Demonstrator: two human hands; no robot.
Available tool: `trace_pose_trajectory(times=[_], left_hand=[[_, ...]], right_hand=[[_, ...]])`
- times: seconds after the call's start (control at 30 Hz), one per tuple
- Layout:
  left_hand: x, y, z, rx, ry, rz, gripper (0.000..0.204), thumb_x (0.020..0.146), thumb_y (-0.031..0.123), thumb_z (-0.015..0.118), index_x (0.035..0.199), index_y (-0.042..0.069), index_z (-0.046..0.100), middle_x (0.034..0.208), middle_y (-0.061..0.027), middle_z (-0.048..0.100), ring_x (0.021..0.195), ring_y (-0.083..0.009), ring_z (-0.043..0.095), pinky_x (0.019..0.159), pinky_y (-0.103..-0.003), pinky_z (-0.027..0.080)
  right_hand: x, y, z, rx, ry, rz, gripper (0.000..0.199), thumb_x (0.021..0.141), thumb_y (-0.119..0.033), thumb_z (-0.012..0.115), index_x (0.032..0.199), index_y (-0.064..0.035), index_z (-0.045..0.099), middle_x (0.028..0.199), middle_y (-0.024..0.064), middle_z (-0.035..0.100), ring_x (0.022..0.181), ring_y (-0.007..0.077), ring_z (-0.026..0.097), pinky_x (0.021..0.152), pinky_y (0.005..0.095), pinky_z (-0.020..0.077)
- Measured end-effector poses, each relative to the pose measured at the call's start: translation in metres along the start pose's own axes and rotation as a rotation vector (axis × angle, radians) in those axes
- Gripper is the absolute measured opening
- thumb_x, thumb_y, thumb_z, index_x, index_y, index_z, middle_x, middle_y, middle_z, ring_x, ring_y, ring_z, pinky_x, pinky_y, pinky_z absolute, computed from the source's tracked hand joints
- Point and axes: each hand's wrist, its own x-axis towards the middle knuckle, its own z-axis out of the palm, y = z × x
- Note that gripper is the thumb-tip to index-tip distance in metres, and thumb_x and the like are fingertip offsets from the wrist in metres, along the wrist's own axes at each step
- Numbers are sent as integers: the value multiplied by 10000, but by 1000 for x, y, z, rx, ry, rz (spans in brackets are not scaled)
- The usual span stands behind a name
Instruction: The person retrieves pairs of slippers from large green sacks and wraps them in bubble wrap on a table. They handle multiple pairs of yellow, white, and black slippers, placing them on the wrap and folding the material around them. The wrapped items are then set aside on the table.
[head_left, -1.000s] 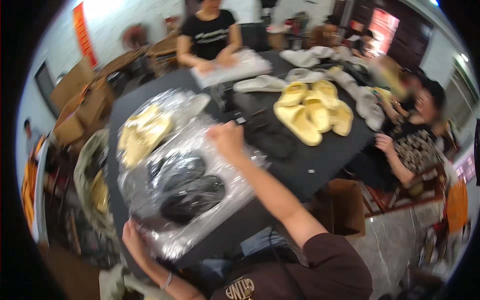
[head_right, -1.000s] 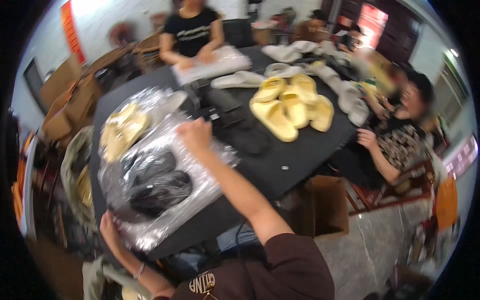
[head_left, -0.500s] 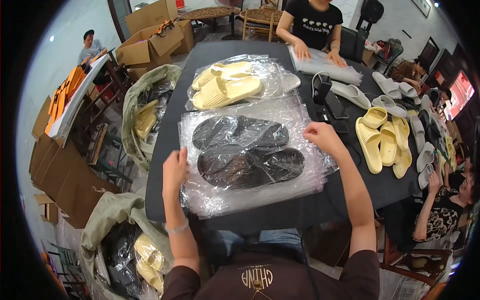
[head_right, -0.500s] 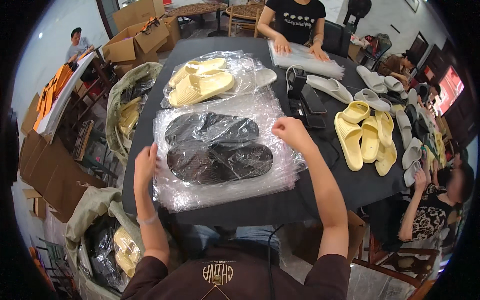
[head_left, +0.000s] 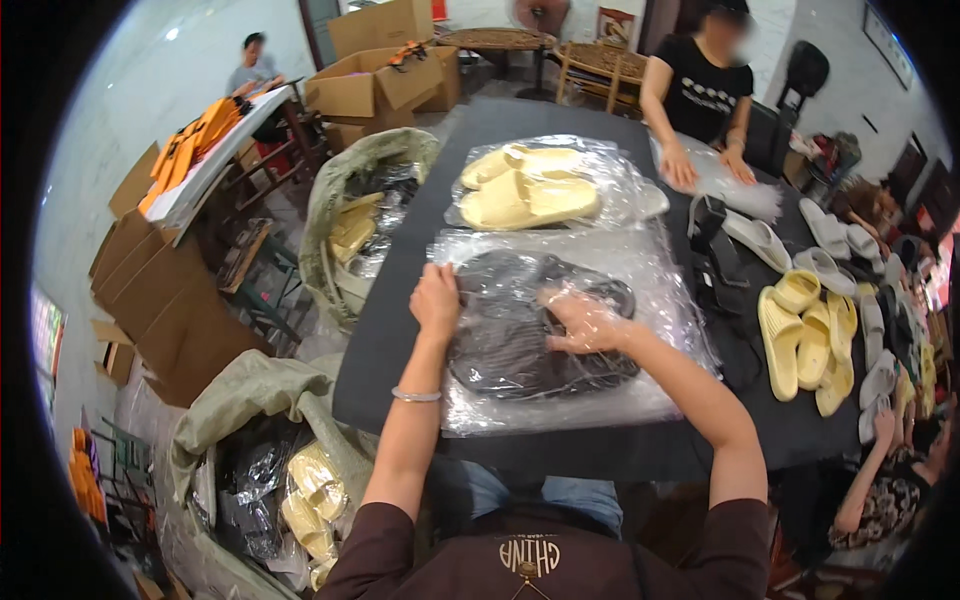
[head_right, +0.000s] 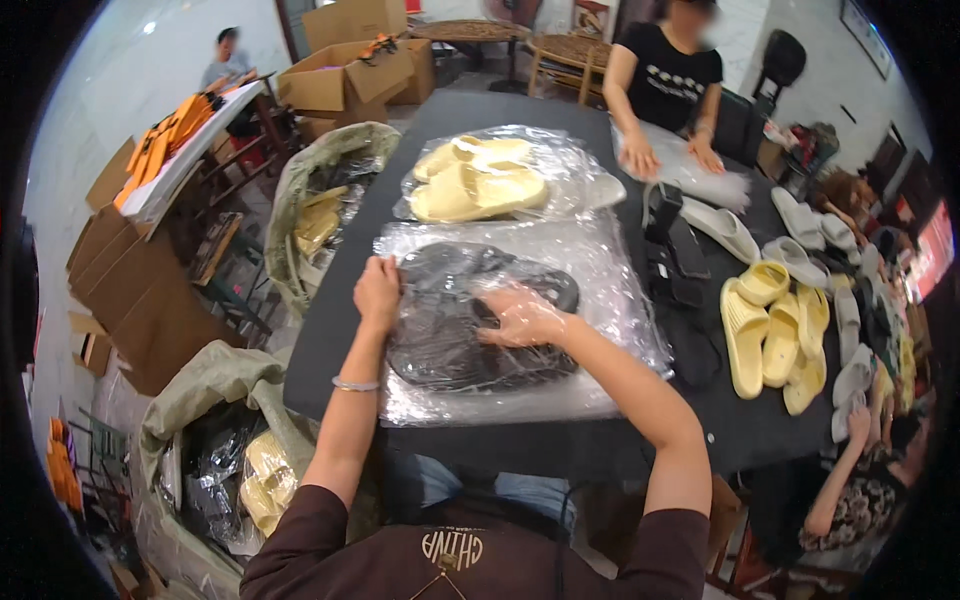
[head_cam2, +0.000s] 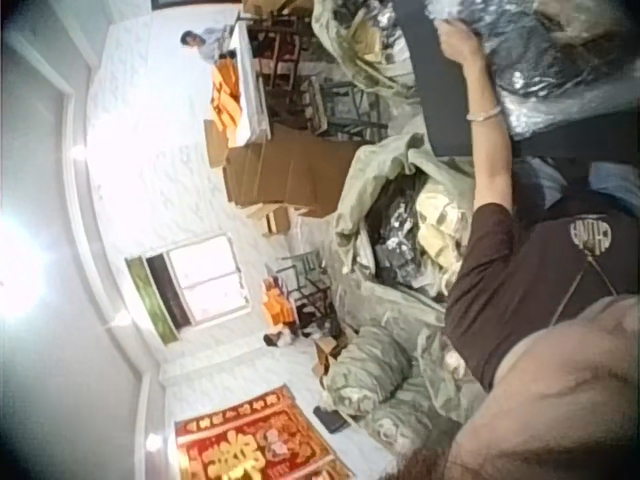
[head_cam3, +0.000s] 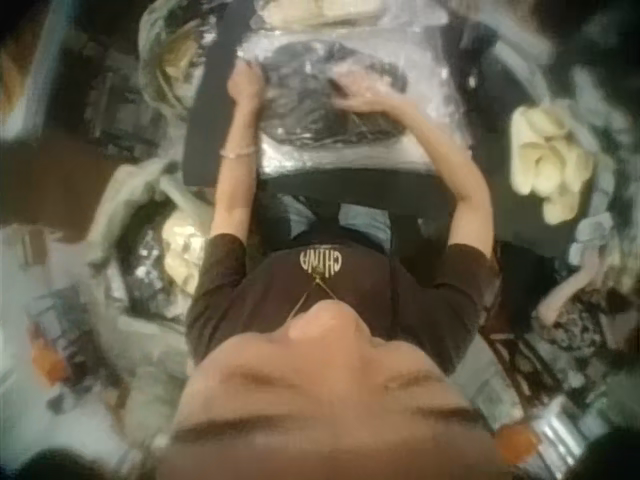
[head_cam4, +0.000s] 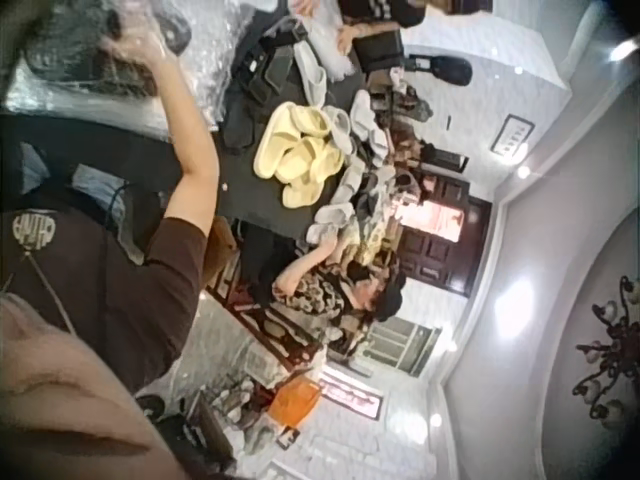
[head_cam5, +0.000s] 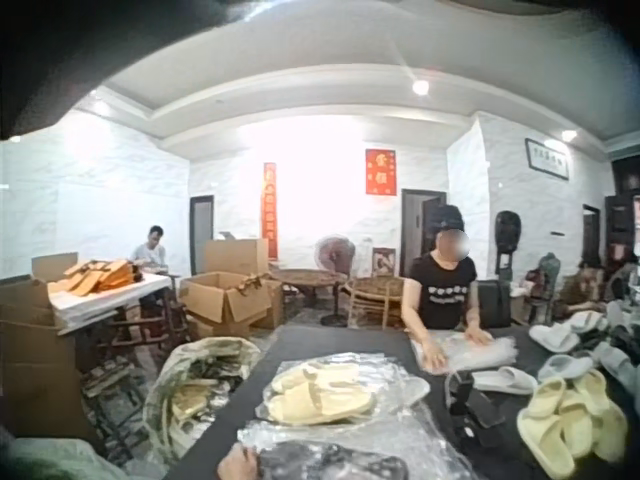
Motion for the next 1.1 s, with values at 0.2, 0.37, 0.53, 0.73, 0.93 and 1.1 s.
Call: trace_pose_trajectory(times=[0.2,0.37,0.53,0.73,0.93,1.1], left_hand=[[1,4,-12,-26,-125,-145,514,907,542,444,861,63,622,821,-213,666,802,-418,643,717,-507,490],[-3,-4,-11,-79,-63,-145,395,883,442,560,817,55,603,779,-172,667,779,-377,646,682,-460,492],[-2,-3,-2,13,-54,-168,368,903,432,540,862,69,590,757,-163,669,767,-365,648,664,-461,490],[-8,23,-19,-72,103,-64,312,884,376,587,882,64,561,981,-175,626,828,-366,634,682,-455,487],[-16,15,-10,-148,-74,739,341,903,283,557,1154,51,565,1257,-112,542,1180,-304,492,1012,-459,346],[-25,16,4,70,-371,723,579,969,450,351,1421,88,335,1479,-115,323,1393,-270,243,1130,-442,198]], right_hand=[[41,48,52,-141,87,-11,308,678,-58,557,967,44,587,991,265,587,1008,414,539,891,463,419],[-14,54,7,-59,-61,275,332,675,-19,535,1001,27,578,1068,282,558,1077,416,508,929,441,421],[-128,79,-74,-225,96,459,283,632,22,504,903,16,588,963,251,574,961,433,534,820,449,447],[-246,81,-197,-533,747,748,288,706,77,434,965,68,559,971,271,582,997,421,546,865,418,429],[-211,60,-216,-198,1427,297,257,821,-21,489,1057,55,555,959,251,606,922,396,592,845,415,454],[-7,-27,-54,70,1064,225,287,775,-50,566,1045,48,562,928,274,601,900,424,588,826,452,468]])
